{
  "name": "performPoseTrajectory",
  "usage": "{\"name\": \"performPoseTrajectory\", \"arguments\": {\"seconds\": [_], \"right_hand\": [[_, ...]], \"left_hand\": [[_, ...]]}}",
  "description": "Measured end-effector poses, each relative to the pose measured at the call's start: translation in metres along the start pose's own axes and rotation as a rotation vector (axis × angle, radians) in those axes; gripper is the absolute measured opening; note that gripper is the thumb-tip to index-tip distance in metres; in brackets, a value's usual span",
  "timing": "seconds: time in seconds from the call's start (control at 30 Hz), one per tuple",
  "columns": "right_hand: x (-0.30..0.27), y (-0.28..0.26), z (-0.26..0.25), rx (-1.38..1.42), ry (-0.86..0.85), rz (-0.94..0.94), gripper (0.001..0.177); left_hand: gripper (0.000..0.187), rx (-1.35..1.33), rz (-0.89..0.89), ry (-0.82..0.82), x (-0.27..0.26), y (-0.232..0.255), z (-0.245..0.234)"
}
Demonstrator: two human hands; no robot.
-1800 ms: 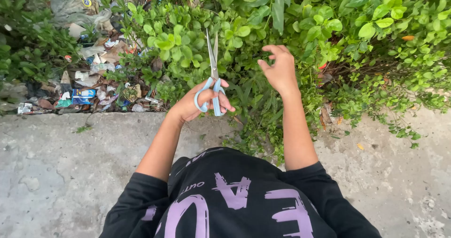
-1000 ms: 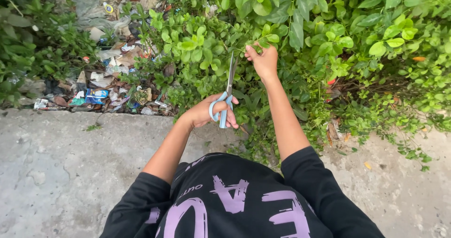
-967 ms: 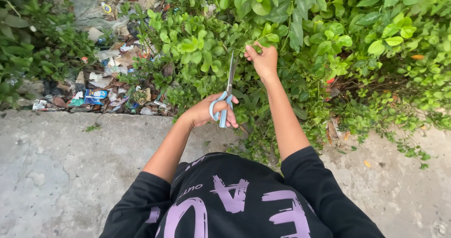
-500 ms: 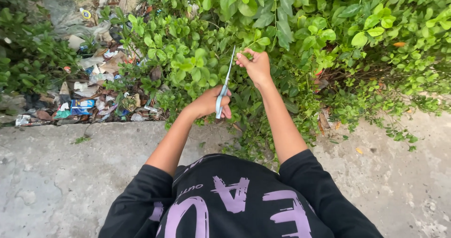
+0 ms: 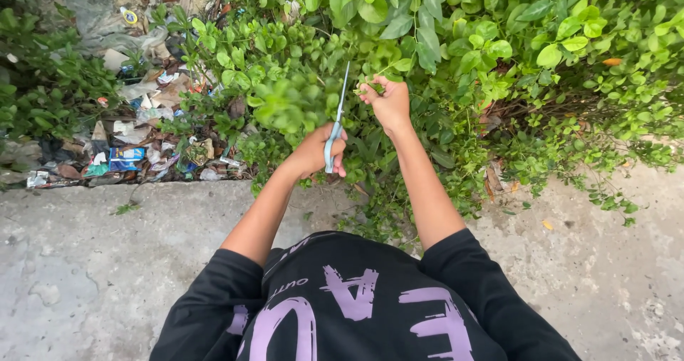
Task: Pruning leaves and small branches from a bush using scissors.
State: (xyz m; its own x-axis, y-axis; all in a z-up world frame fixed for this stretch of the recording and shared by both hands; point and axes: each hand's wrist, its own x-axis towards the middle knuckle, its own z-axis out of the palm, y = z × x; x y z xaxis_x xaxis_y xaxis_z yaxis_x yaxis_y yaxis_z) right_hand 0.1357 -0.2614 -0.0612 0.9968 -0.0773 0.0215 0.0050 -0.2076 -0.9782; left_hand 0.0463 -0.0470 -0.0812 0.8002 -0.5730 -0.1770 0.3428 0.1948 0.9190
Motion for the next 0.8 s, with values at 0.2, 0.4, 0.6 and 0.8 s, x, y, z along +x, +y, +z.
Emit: {"name": "performPoseTrajectory", "arguments": {"seconds": [0.2, 0.4, 0.6, 0.8], "right_hand": [[-0.008, -0.009, -0.007, -0.202, 0.047, 0.024, 0.027], [-0.023, -0.017, -0.032, -0.747, -0.013, 0.03, 0.031], [-0.02, 0.02, -0.055, -0.896, -0.271, 0.121, 0.044], [-0.017, -0.023, -0.023, -0.716, -0.167, -0.117, 0.032]], "left_hand": [[0.029, -0.017, -0.042, -0.111, -0.015, 0.023, 0.006], [0.037, -0.08, -0.005, -0.21, -0.018, 0.003, 0.006], [0.041, -0.086, -0.047, -0.185, -0.021, 0.003, 0.008], [0.04, -0.098, -0.058, -0.166, -0.022, 0.003, 0.009]]}}
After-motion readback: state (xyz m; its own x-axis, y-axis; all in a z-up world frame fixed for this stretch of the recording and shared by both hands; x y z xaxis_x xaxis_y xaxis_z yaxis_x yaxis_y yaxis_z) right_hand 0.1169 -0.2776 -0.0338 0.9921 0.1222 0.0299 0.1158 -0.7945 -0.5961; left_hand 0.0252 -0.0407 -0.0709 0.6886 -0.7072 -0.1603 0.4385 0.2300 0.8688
